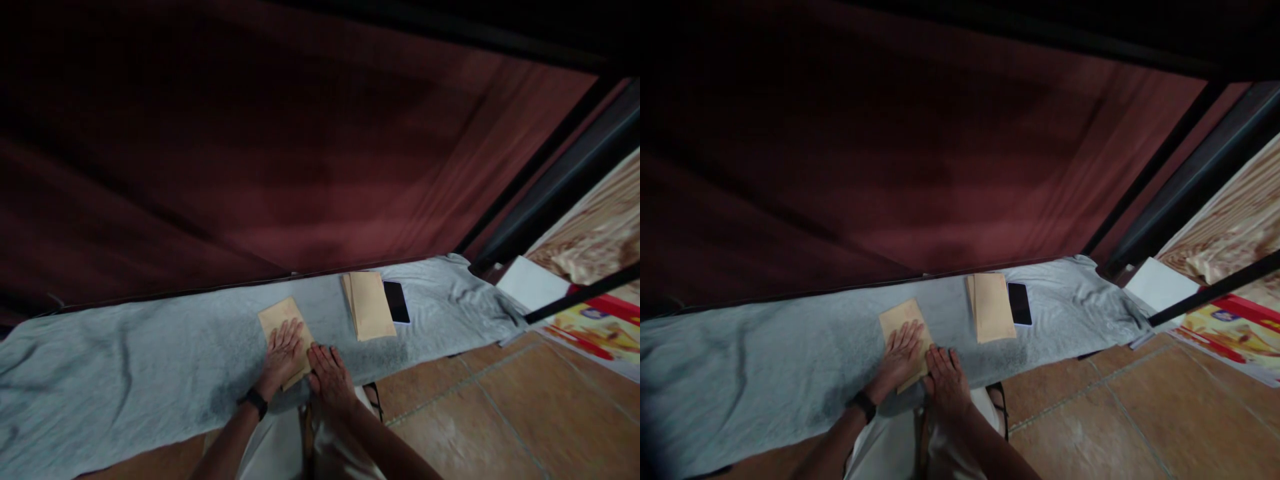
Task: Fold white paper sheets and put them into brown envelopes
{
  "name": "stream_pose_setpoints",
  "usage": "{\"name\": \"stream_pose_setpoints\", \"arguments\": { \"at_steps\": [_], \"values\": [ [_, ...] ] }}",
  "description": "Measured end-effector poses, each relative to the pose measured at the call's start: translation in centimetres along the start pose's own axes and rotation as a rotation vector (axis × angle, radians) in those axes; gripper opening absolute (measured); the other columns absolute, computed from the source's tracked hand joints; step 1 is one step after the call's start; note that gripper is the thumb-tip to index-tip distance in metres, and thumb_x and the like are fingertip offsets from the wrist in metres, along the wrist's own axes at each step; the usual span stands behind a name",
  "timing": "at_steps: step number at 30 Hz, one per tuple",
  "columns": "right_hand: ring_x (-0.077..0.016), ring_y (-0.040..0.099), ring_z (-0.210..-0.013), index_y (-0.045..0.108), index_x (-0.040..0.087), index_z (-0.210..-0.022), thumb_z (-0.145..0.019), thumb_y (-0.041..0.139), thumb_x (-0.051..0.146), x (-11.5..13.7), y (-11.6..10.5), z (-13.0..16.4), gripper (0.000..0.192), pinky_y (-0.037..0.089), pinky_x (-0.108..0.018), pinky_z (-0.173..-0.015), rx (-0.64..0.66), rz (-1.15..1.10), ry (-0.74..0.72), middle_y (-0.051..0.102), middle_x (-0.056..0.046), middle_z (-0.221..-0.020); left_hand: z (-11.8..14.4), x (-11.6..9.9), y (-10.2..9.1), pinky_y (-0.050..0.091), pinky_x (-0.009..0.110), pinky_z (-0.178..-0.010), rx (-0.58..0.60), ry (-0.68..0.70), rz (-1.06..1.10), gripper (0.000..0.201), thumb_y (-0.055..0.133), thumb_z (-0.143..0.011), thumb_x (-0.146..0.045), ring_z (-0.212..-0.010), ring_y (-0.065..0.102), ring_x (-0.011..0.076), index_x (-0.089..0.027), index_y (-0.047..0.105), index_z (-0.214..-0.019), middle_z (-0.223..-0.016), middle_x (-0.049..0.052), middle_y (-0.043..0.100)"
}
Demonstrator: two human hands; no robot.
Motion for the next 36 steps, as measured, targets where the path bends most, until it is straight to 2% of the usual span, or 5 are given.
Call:
{"name": "stream_pose_setpoints", "arguments": {
  "at_steps": [12,18,23,30,36],
  "values": [
    [-0.0239,0.043,-0.142,0.043,0.015,-0.151,-0.105,0.044,0.032,0.0,-0.4,-0.6,0.049,0.03,-0.047,-0.12,0.107,-0.003,0.023,0.048,-0.012,-0.153,8.9,-7.0,-3.1,0.026,0.047,-0.123,-0.054,0.075,0.052,0.057,0.036,-0.099,-0.037,-0.146,0.039,0.0251,-0.017,0.04,-0.153,-0.154,0.011,0.049],
    [-0.0229,0.043,-0.143,0.042,0.019,-0.152,-0.102,0.05,0.031,1.1,-1.2,0.3,0.052,0.031,-0.045,-0.12,0.14,-0.041,-0.081,0.047,-0.01,-0.154,10.6,-4.9,-2.9,0.033,0.046,-0.119,-0.081,0.093,0.055,0.058,0.036,-0.099,-0.041,-0.143,0.044,0.0261,-0.015,0.044,-0.15,-0.153,0.012,0.049],
    [-0.0231,0.046,-0.14,0.04,0.018,-0.153,-0.099,0.055,0.035,0.1,-1.7,1.1,0.058,0.032,-0.044,-0.12,0.139,-0.013,-0.024,0.044,-0.011,-0.156,12.7,-1.9,-2.4,0.037,0.05,-0.116,-0.144,0.026,0.094,0.059,0.035,-0.098,-0.04,-0.143,0.043,0.0289,-0.016,0.041,-0.152,-0.152,0.016,0.05],
    [-0.0325,0.043,-0.142,0.045,0.003,-0.149,-0.099,0.05,0.033,1.9,0.3,0.0,0.058,0.035,-0.051,-0.118,0.14,0.058,0.121,0.043,-0.022,-0.154,10.1,-1.3,-3.0,0.052,0.054,-0.094,-0.233,-0.286,0.252,0.052,0.041,-0.094,-0.038,-0.111,0.065,0.0353,-0.013,0.054,-0.138,-0.122,0.021,0.068],
    [-0.0372,0.045,-0.14,0.044,-0.004,-0.146,-0.094,0.052,0.028,3.3,1.1,-1.7,0.061,0.036,-0.051,-0.116,0.257,0.081,0.206,0.043,-0.03,-0.151,6.1,0.4,-2.0,0.059,0.04,-0.074,-0.295,-0.654,0.912,0.078,0.06,-0.08,-0.035,-0.074,0.071,0.024,-0.015,0.033,-0.15,-0.078,0.003,0.07]
  ]
}}
Point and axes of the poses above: each hand's wrist, its own z-axis away from the middle knuckle, its own y-axis out of the palm, x = y × z, the point moved 5 cm from there along -z, towards the middle knuckle
